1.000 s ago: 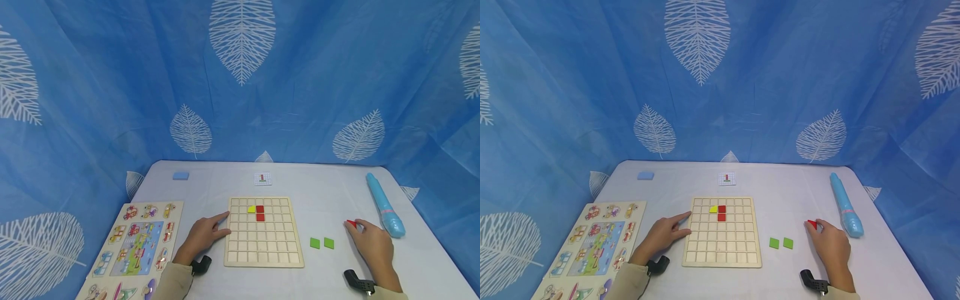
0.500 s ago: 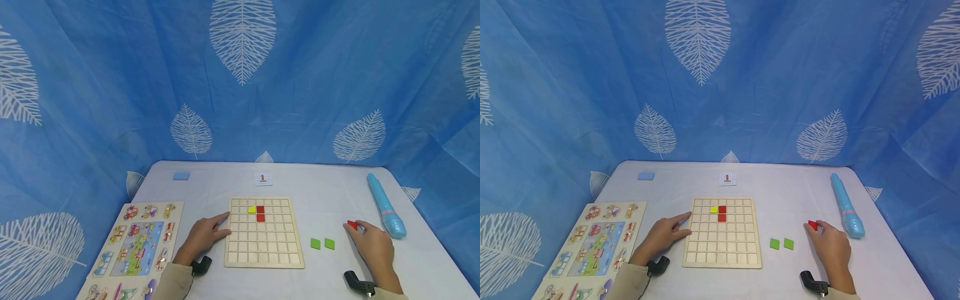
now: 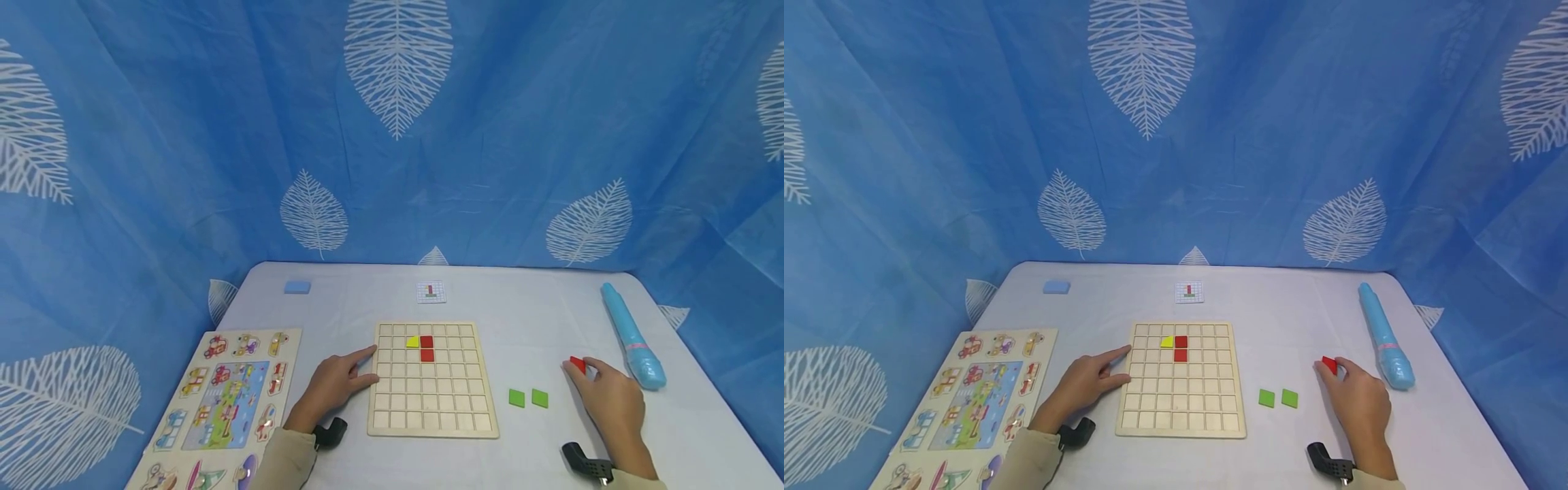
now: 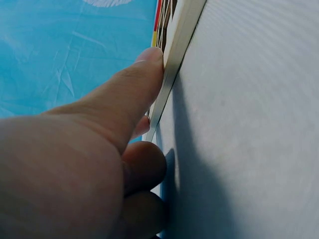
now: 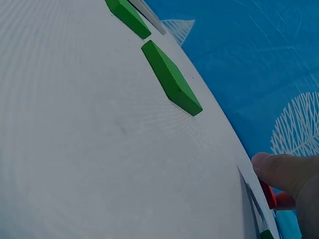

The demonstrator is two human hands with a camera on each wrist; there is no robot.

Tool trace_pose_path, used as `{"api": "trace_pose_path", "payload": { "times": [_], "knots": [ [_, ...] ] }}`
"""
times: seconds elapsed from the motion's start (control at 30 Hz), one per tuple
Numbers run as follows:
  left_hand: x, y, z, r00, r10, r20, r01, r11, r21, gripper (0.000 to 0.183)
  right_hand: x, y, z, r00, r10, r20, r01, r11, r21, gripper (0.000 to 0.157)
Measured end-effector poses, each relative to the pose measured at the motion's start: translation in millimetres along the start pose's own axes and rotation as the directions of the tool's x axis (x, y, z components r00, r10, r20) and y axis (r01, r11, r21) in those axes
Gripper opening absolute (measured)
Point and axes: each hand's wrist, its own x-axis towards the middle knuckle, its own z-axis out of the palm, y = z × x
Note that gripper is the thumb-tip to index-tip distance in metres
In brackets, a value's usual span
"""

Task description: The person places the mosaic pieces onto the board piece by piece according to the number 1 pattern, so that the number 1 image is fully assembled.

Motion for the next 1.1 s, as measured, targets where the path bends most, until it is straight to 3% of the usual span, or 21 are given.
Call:
{"api": "trace_pose_path", "payload": {
  "times": [0.4, 0.77, 1.1],
  "knots": [
    [-1.1, 0.3, 1.8, 1.0, -0.025, 0.017, 0.025, 1.0, 0.001, 0.062, -7.4, -8.6, 3.2, 0.999, -0.02, -0.037, 0.021, 1.0, 0.016, 0.055],
    [-2.9, 0.8, 2.9, 1.0, -0.007, 0.014, 0.007, 1.0, -0.002, 0.061, -21.0, -37.5, 12.5, 0.991, -0.127, -0.038, 0.127, 0.992, 0.017, 0.053],
    [0.5, 4.1, -2.3, 1.0, -0.022, 0.004, 0.022, 1.0, 0.004, 0.061, -35.0, -71.4, 26.5, 0.947, -0.318, -0.051, 0.32, 0.947, 0.032, 0.048]
  ]
}}
